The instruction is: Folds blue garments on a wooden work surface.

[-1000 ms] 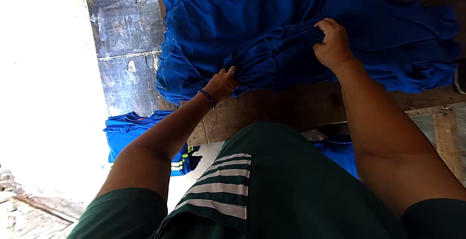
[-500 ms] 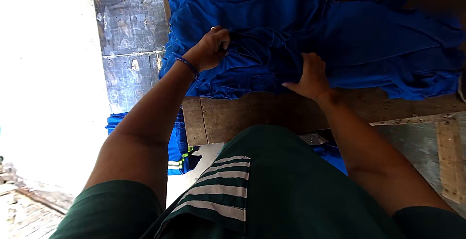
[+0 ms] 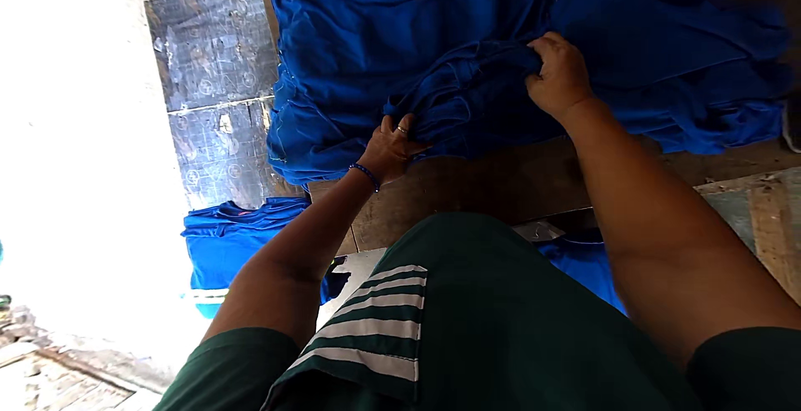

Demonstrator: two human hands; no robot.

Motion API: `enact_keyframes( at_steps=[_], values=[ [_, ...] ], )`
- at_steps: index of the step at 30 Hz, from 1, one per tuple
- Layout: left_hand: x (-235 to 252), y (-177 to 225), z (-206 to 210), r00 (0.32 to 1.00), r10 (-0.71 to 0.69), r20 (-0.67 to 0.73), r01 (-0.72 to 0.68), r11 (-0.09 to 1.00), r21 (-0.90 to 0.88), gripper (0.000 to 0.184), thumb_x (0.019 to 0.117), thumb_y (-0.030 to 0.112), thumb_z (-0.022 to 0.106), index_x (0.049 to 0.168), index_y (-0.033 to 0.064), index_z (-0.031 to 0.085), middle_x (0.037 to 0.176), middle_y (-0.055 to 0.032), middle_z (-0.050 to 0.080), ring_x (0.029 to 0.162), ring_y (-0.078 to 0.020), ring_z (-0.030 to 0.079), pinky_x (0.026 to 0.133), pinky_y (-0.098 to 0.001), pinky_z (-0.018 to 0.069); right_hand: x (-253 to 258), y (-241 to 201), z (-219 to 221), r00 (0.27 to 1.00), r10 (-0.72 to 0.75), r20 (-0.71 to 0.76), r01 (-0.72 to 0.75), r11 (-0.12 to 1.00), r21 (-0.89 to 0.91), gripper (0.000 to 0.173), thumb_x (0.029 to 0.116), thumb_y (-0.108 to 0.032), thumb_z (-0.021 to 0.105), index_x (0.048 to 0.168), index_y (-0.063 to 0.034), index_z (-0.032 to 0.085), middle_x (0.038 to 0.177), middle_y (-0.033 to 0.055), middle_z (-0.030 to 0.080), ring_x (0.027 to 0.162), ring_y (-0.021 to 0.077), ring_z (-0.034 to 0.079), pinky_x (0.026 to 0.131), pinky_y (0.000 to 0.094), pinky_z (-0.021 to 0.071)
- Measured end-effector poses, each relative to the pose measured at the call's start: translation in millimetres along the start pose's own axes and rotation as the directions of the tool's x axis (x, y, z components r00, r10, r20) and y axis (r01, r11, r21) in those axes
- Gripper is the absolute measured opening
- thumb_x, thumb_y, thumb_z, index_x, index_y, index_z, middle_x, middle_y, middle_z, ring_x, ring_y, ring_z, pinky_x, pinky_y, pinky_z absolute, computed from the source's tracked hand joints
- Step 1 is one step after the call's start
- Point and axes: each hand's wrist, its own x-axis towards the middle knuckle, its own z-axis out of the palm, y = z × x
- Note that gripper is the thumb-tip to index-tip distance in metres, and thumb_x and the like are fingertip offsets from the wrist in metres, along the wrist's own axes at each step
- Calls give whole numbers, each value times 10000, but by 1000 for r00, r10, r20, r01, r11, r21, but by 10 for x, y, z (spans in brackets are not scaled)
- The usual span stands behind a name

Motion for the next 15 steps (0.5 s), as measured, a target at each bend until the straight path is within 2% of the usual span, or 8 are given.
enact_keyframes(
  at_steps=[1, 2, 4, 7, 8, 11, 13, 15],
  values=[
    [17, 18, 6, 999, 2, 43, -4, 999, 46, 344, 993, 220, 619, 1290, 369, 707, 1558, -264, 399, 1283, -575, 441, 933, -680, 445, -1, 11, 9, 1000, 2, 3, -2, 1000, 2, 344, 927, 16, 587, 1256, 109, 624, 1285, 300, 608, 1225, 439, 591, 1050, 575, 449],
    [34, 41, -14, 997, -6, 78, 0, 998, 66, 317, 1007, 233, 618, 1283, 356, 712, 1569, -250, 393, 1296, -573, 434, 950, -680, 438, -13, 18, 16, 1000, 6, 4, -6, 1000, 10, 346, 926, 18, 585, 1257, 112, 622, 1289, 303, 605, 1229, 439, 590, 1051, 578, 448],
    [51, 54, -96, 992, -8, 126, 1, 998, 59, 236, 1014, 269, 622, 1209, 231, 751, 1580, -254, 378, 1308, -578, 427, 955, -684, 440, -47, 26, 34, 1000, 15, -2, -15, 999, 28, 351, 920, 29, 585, 1258, 115, 619, 1296, 310, 601, 1236, 445, 585, 1051, 586, 448],
    [47, -42, -262, 987, 18, 162, -21, 1000, 16, 295, 993, 351, 657, 1116, 102, 755, 1552, -281, 383, 1306, -546, 447, 960, -645, 478, -90, 42, 64, 1000, 16, -12, -16, 999, 45, 350, 921, 29, 591, 1259, 114, 620, 1290, 304, 605, 1229, 440, 589, 1050, 571, 454],
    [46, -104, -340, 992, 52, 118, -49, 998, -29, 287, 973, 324, 690, 1064, 59, 753, 1489, -304, 441, 1289, -534, 482, 966, -639, 489, -102, 44, 59, 1000, 18, -14, -17, 999, 52, 354, 922, 24, 594, 1263, 116, 618, 1294, 307, 603, 1231, 443, 588, 1052, 573, 452],
    [73, -353, -676, 983, 158, -92, -174, 961, -213, 125, 908, 58, 689, 850, -52, 697, 1256, -336, 587, 1235, -495, 552, 1030, -585, 471, -154, 72, 64, 1000, 6, -21, -4, 997, 80, 353, 925, 9, 608, 1256, 130, 615, 1282, 319, 602, 1219, 449, 589, 1047, 573, 451],
    [121, -496, -913, 961, 216, -173, -255, 933, -253, 174, 882, 21, 676, 751, -69, 603, 1152, -347, 610, 1201, -495, 559, 1010, -574, 462, -189, 96, 116, 1000, -15, -18, 17, 995, 103, 349, 932, -8, 624, 1250, 135, 617, 1266, 323, 605, 1213, 450, 591, 1051, 568, 453],
    [175, -572, -1081, 956, 235, -174, -273, 929, -249, 220, 894, 25, 655, 723, -64, 550, 1086, -324, 606, 1123, -451, 579, 950, -525, 474, -207, 126, 185, 999, -42, 6, 41, 993, 108, 378, 941, -74, 655, 1258, 130, 614, 1270, 322, 596, 1234, 460, 569, 1068, 577, 438]
  ],
)
